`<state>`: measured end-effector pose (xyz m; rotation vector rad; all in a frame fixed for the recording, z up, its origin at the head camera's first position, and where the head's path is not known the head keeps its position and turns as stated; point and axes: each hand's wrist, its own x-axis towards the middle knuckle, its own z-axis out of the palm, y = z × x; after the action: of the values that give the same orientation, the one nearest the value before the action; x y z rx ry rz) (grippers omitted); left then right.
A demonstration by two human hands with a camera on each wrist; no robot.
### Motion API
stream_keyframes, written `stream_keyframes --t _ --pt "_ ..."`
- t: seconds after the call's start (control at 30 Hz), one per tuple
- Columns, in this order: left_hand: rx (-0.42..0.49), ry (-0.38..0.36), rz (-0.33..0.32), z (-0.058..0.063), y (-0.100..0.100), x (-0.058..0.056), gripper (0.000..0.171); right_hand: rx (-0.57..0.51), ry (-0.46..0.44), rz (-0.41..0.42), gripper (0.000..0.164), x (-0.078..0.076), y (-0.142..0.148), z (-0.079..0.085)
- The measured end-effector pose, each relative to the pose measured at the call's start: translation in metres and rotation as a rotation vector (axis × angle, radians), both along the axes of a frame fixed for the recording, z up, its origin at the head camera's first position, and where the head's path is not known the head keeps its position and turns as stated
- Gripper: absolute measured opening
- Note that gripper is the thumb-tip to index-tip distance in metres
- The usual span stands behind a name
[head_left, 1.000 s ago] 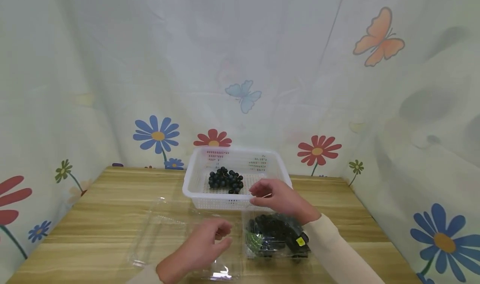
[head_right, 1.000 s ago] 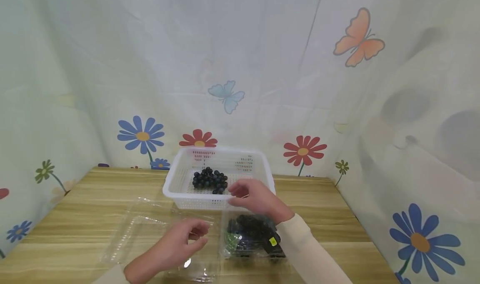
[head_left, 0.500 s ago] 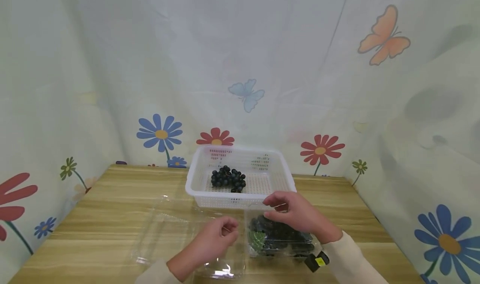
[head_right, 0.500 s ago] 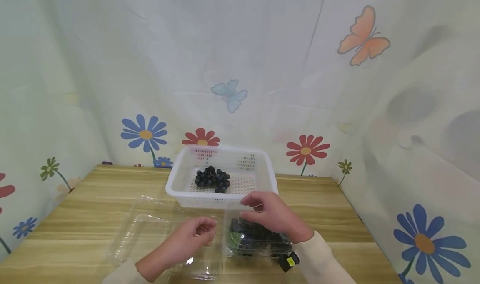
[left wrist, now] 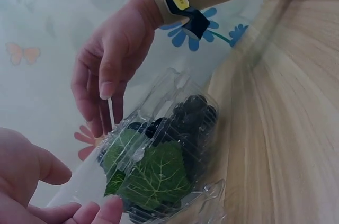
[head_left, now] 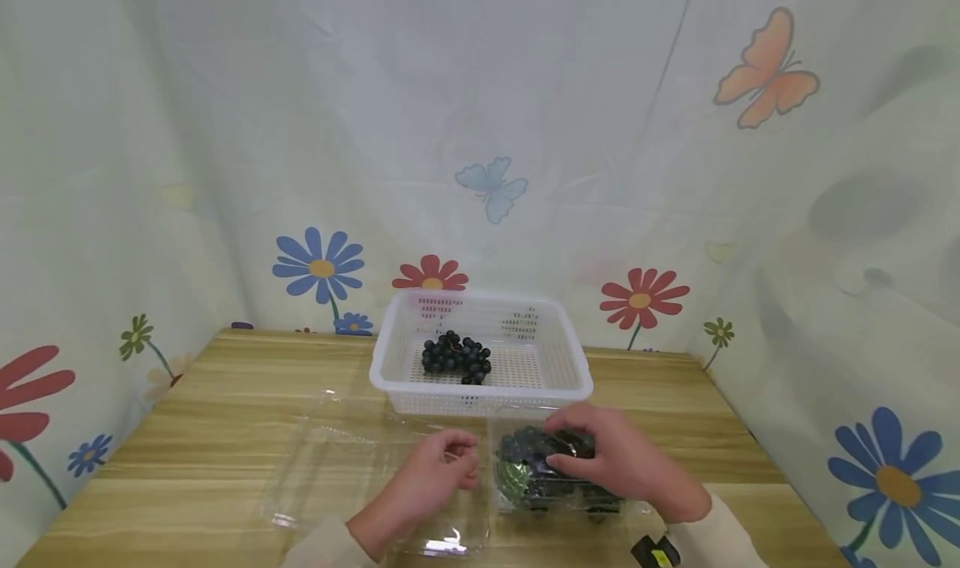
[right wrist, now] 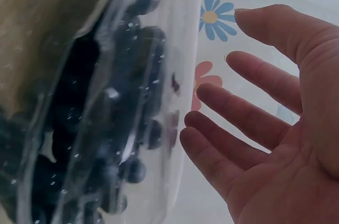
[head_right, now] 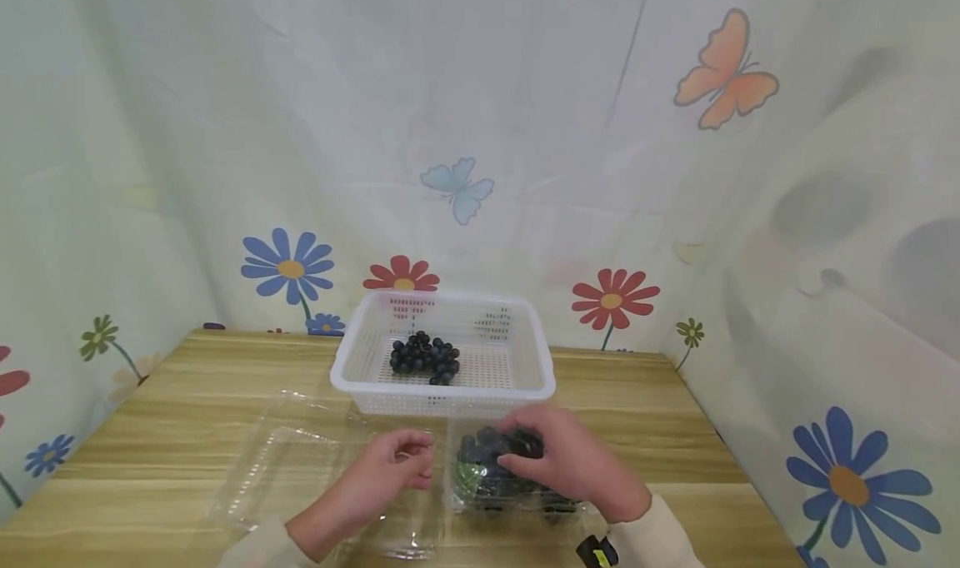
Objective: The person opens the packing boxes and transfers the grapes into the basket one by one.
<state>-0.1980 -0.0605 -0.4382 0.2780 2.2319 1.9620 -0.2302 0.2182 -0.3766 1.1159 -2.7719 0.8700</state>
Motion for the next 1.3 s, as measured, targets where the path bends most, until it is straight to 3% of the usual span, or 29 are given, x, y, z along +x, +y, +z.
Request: stream_keyframes --t 0.17,0.33,0.7,1.0,1.3 --pt "0.036 -0.016 0.024 -0.004 0.004 -0.001 0.039 0.069 0.085 0.018 0.037 0.006 0.006 -0.005" --pt "0.080 -0.042 0.030 -0.007 0.008 -0.003 0.038 0.159 0.080 0.007 0.048 0.014 0.010 -0.006" --pt "0.185 -0.121 -0.001 -0.016 0.015 -0.008 0.042 0.235 0.089 -0.016 0.058 0.021 0.021 -0.011" --pt "0.219 -0.177 -0.032 -0.019 0.015 -0.011 0.040 0.289 0.043 -0.063 0.055 0.019 0.019 -0.012" --pt "0.245 -0.203 -0.054 -0.016 0.014 -0.010 0.043 0.294 0.068 -0.061 0.051 0.020 0.019 -0.013"
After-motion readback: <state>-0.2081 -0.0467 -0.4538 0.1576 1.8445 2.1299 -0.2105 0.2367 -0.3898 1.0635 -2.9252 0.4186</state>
